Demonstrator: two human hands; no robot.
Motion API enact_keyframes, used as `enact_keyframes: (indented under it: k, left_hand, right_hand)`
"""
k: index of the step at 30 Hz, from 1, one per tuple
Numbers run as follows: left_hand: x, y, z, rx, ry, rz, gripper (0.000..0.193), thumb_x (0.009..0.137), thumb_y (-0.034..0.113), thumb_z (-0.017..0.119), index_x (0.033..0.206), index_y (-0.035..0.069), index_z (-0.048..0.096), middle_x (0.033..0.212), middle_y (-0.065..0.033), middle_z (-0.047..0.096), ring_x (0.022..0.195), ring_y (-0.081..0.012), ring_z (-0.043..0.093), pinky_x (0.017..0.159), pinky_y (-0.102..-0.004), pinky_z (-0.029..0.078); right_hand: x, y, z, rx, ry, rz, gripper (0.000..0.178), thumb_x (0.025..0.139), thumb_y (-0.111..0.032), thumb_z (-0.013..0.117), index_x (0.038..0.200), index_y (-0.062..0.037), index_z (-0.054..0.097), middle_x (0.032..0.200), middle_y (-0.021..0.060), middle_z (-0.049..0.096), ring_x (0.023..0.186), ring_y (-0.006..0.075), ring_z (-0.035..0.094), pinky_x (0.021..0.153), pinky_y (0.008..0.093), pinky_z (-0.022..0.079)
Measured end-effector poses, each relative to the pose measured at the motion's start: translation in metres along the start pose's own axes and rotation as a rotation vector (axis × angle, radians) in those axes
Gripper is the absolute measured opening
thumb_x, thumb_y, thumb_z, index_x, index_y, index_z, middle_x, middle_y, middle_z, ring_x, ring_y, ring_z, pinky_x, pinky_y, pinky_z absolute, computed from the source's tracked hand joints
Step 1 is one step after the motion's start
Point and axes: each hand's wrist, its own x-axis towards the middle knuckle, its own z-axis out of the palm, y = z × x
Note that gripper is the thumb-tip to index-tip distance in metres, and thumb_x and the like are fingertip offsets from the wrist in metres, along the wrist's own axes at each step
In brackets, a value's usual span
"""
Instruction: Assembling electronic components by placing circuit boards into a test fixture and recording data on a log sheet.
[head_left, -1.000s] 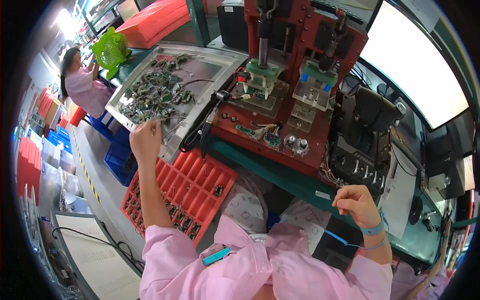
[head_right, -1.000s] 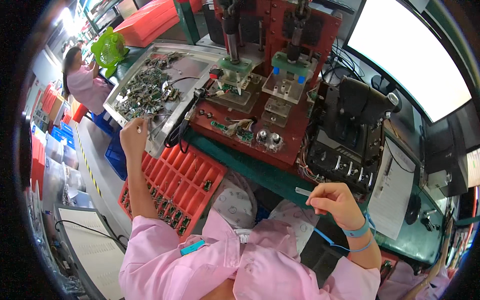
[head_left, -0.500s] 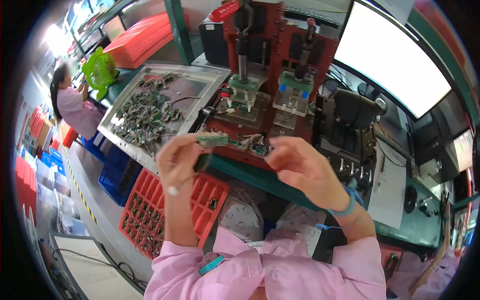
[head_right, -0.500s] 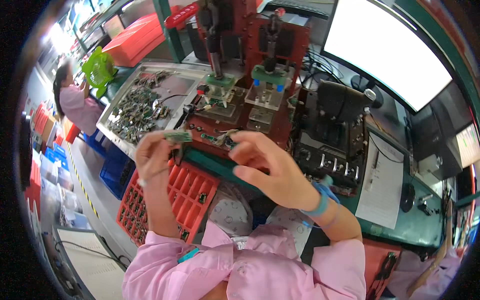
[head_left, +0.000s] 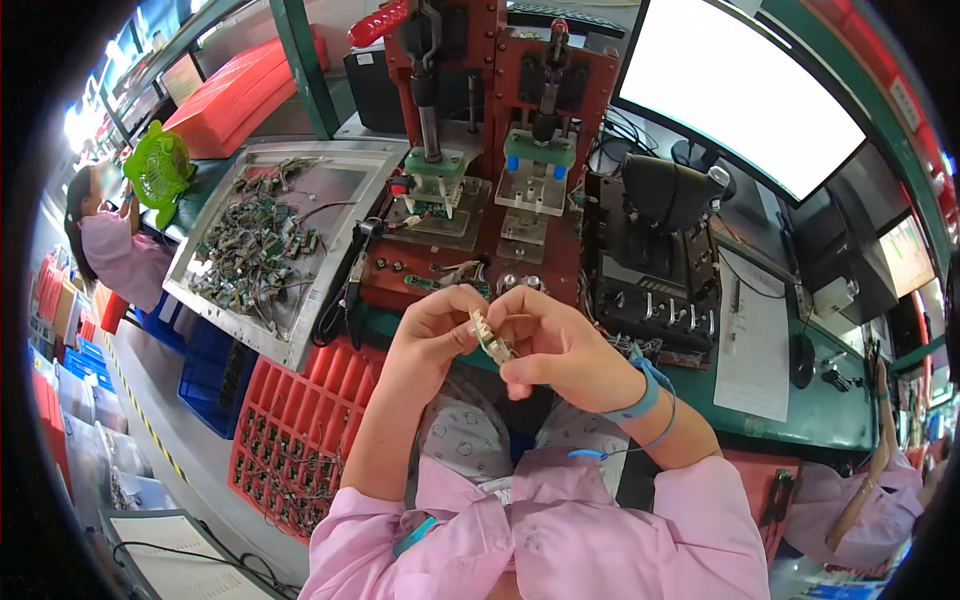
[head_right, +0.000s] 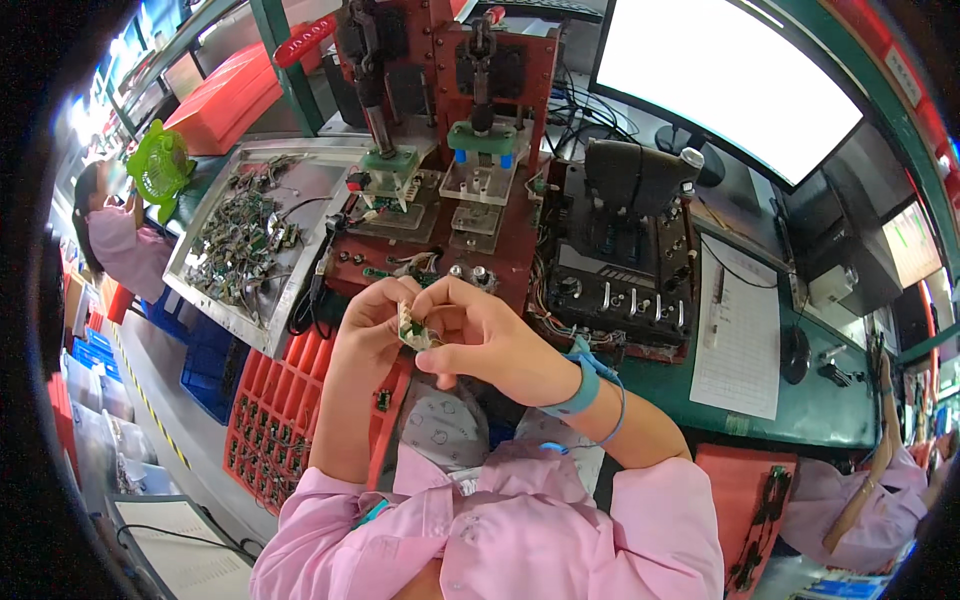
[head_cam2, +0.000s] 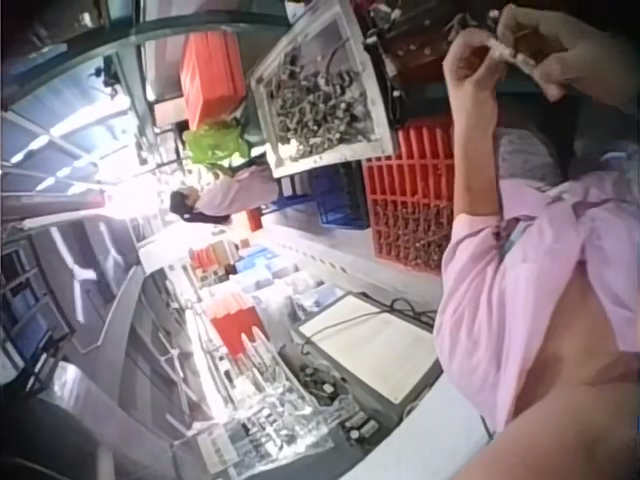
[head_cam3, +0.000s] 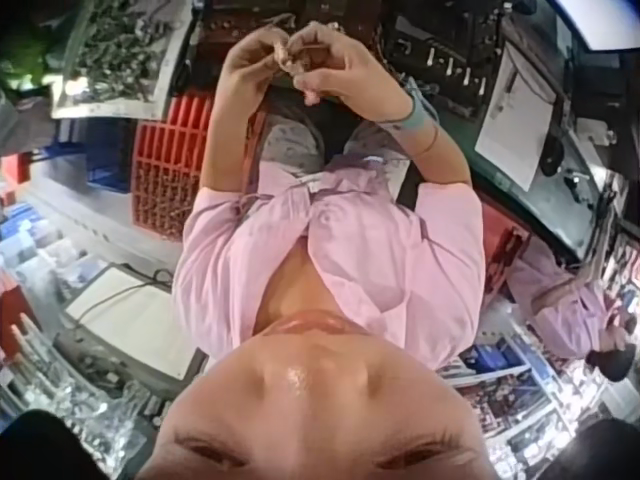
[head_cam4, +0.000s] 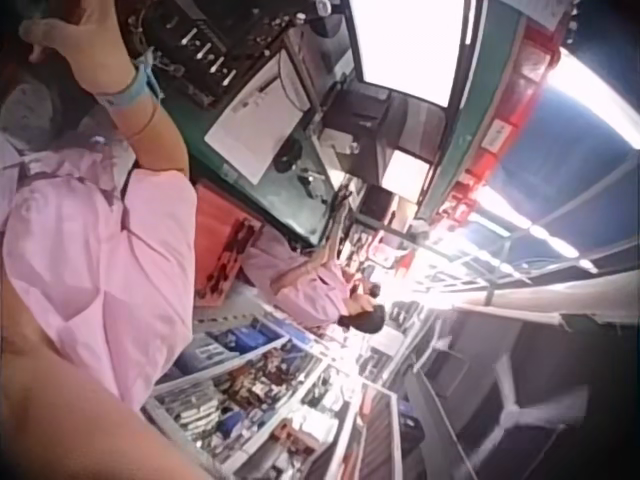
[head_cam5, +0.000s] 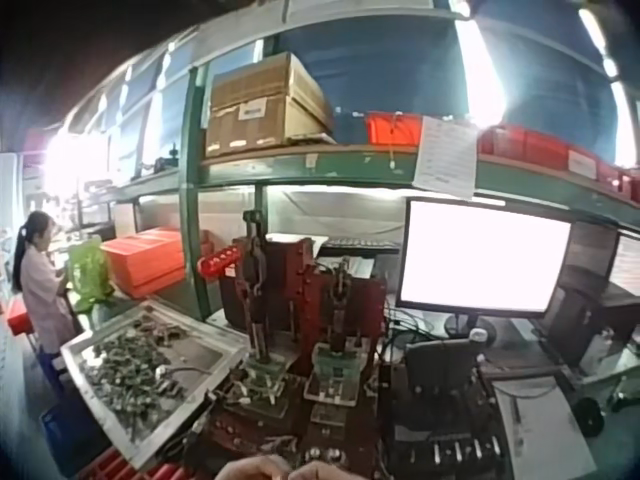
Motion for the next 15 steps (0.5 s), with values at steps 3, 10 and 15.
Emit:
enact_keyframes:
  k: [3, 10, 15]
  left_hand:
    - [0.005, -0.004, 0.001, -0.011, -0.004, -0.043, 0.008, 0.087, 0.010, 0.064, 0.091, 0.003, 0.060, 0.083, 0.0010, 0.056, 0.067, -0.0060, 0.047, 0.057, -0.0201, 0.035]
    - [0.019, -0.001, 0.026, 0.120, 0.171, 0.025, 0.017, 0.091, 0.003, 0.056, 0.107, 0.000, 0.060, 0.095, -0.0067, 0.064, 0.083, -0.0111, 0.059, 0.070, -0.0234, 0.047]
    - [0.043, 0.002, 0.013, 0.960, 0.169, 0.368, 0.017, 0.084, -0.002, 0.058, 0.099, 0.000, 0.064, 0.098, -0.0114, 0.066, 0.089, -0.0199, 0.063, 0.070, -0.0290, 0.053]
  right_hand:
    - [-0.003, -0.006, -0.003, -0.051, 0.106, 0.051, 0.045, 0.078, -0.003, 0.068, 0.118, -0.0016, 0.048, 0.089, 0.0032, 0.059, 0.072, 0.0054, 0.055, 0.059, 0.0175, 0.043]
    - [0.000, -0.001, -0.012, -0.496, 0.412, -0.192, 0.049, 0.071, -0.009, 0.078, 0.112, 0.0023, 0.056, 0.072, -0.0006, 0.058, 0.060, 0.0039, 0.048, 0.053, 0.0202, 0.040]
    - [0.029, -0.008, -0.058, -0.943, 0.601, -0.342, 0.043, 0.064, -0.008, 0.080, 0.102, 0.0038, 0.062, 0.061, 0.0057, 0.057, 0.056, 0.0095, 0.051, 0.053, 0.0270, 0.043]
